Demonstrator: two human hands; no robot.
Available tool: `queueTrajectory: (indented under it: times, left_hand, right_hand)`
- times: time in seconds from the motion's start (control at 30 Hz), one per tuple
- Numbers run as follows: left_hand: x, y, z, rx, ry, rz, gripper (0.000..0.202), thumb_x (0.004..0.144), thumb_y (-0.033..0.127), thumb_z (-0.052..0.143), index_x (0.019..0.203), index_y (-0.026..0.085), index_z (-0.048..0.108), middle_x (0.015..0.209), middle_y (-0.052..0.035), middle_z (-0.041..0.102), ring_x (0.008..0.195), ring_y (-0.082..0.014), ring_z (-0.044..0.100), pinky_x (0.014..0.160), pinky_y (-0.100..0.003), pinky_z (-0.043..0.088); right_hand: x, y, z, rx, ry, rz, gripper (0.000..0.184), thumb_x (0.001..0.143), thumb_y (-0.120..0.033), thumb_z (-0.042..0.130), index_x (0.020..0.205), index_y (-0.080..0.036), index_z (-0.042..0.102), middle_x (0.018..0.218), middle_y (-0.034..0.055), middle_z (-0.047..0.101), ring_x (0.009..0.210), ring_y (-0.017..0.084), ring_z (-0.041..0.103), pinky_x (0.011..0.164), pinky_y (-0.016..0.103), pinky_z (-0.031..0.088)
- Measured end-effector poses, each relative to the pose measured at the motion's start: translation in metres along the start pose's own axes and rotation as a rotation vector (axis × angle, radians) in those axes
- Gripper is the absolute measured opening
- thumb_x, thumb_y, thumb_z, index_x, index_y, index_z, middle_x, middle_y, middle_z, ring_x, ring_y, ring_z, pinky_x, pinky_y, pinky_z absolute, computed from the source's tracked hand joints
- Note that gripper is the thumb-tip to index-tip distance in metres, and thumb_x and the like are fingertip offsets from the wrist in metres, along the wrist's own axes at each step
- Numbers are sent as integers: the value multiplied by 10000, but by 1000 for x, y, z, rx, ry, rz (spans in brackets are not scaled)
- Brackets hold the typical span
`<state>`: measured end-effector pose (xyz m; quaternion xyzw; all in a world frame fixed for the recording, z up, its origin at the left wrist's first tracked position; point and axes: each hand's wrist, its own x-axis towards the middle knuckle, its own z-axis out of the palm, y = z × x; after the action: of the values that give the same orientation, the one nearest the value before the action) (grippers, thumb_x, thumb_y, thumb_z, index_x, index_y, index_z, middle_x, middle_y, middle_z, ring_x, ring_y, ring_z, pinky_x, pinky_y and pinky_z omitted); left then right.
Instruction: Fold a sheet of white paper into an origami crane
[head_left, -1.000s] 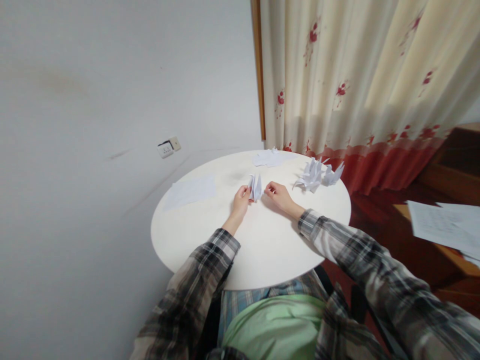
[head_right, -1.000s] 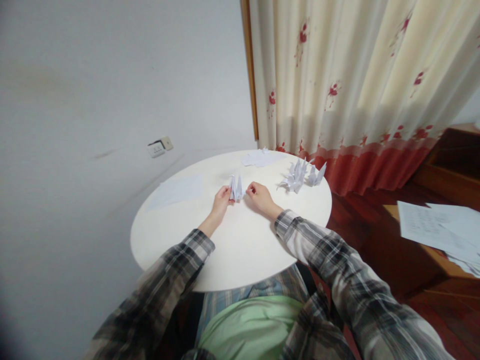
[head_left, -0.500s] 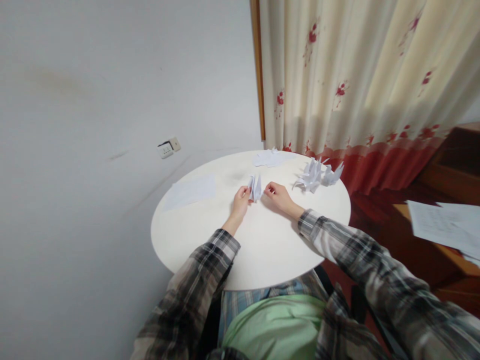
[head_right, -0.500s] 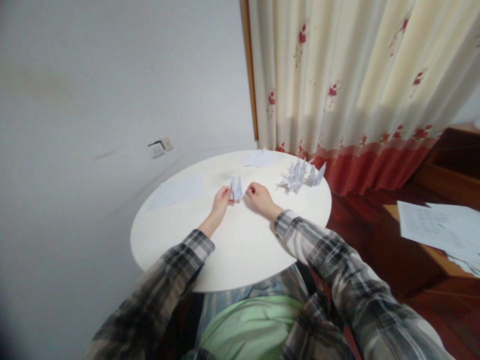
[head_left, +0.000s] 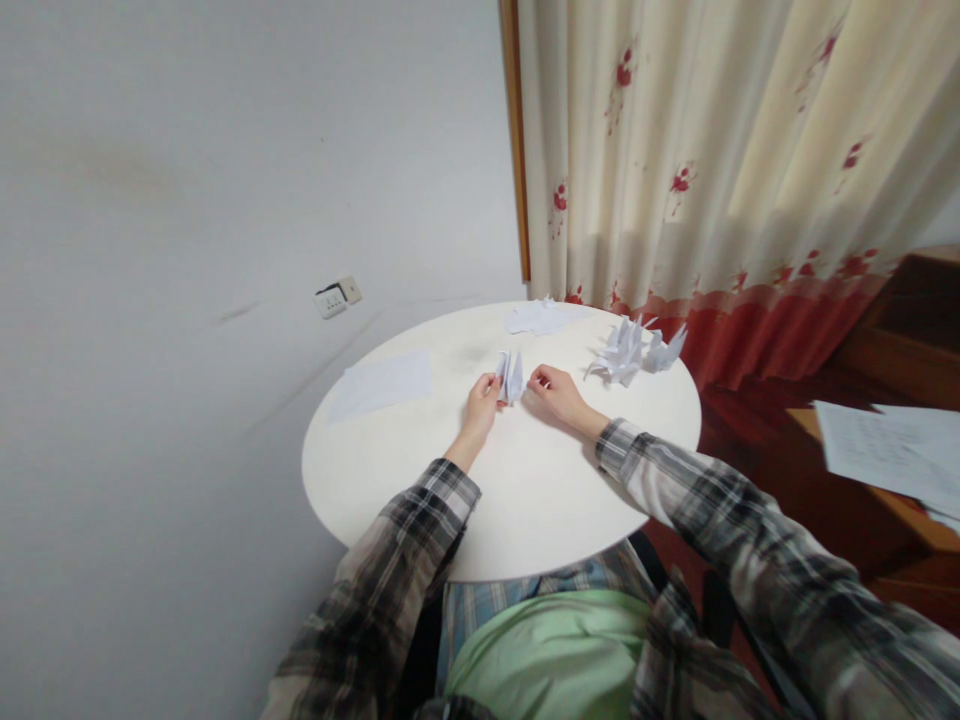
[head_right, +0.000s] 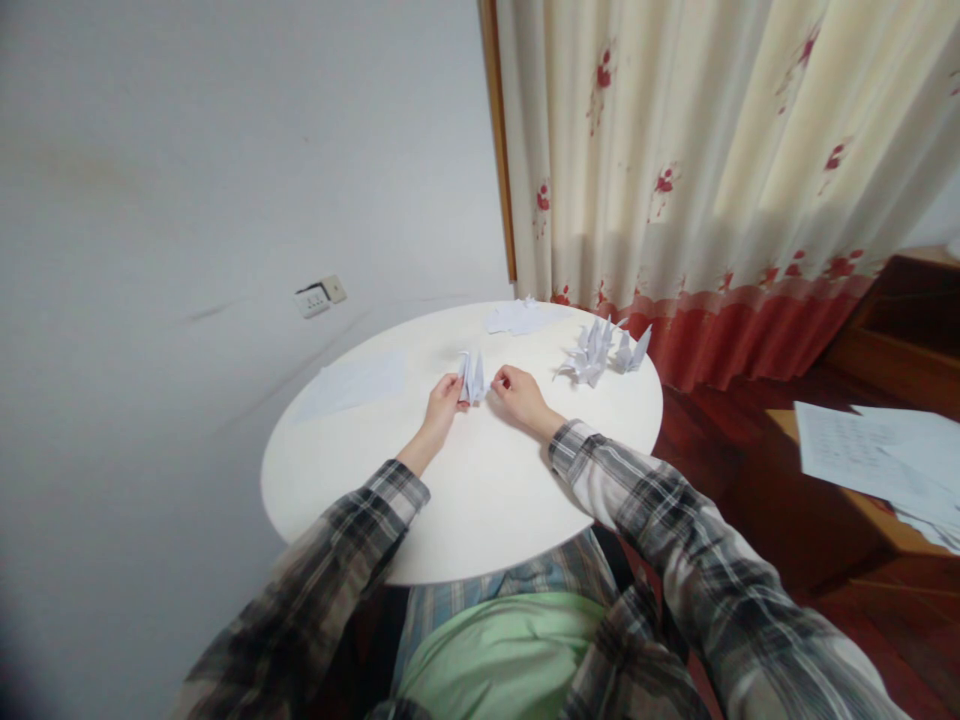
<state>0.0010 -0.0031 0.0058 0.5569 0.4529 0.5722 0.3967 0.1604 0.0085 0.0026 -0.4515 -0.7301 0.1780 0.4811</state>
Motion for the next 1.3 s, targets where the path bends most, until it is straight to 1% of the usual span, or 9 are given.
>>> queueTrajectory:
  times: [0.73, 0.97, 1.3]
  left_hand:
    - [-1, 1, 0, -1, -1, -8, 280, 749, 454, 555, 742, 176, 522, 704, 9, 553, 589, -77, 527, 519, -183, 414]
    - [0, 0, 0, 5, 2, -4, 311, 732, 484, 570, 740, 176, 525, 707, -1, 562, 602, -86, 528, 506, -179, 415]
    - [0, 1, 0, 8, -4, -2, 309, 735, 484, 568, 754, 178, 530, 710, 1, 561, 598, -85, 528, 521, -185, 419]
  right_hand:
    - [0, 2, 1, 3, -6, -13, 91, 759, -200, 492, 713, -165, 562, 675, -2, 574, 635, 113, 479, 634, 237, 356]
    - [0, 0, 0, 10, 3, -3, 93, 753, -201, 491, 702, -168, 561, 667, -5, 575, 625, 110, 473, 628, 233, 356]
    - [1, 1, 1, 60, 5, 40, 86, 739, -219, 507, 697, -168, 563, 654, -8, 580, 628, 112, 483, 619, 231, 359]
